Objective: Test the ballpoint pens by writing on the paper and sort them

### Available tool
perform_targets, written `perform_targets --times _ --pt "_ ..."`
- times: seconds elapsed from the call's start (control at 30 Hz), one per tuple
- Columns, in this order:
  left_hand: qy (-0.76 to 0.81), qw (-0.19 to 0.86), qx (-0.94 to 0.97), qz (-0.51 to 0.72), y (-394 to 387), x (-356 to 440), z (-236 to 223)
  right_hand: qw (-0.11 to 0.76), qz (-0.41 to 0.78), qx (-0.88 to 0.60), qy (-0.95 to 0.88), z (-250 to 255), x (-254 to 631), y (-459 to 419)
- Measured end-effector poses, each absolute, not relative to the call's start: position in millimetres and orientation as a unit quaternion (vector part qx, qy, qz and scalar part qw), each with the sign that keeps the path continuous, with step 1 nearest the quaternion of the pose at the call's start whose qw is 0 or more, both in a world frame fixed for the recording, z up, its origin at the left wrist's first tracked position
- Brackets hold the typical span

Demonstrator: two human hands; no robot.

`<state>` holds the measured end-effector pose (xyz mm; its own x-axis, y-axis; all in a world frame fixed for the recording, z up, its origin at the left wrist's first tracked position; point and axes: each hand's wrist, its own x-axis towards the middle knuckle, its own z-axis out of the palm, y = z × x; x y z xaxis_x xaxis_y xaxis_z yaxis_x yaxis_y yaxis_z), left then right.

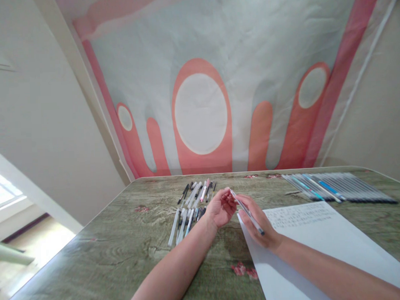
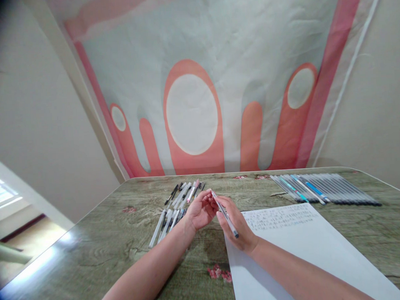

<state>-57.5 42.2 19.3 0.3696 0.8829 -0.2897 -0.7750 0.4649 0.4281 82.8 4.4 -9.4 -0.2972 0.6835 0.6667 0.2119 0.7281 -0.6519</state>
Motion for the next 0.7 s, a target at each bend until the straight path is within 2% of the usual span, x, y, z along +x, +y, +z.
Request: perform_targets --times 0.7 --pt "0.251 0.812 0.103 0.517 38.7 -54.3 23.3 0.534 0.229 -0.289 -0.761 -8.6 81.2 3.9"
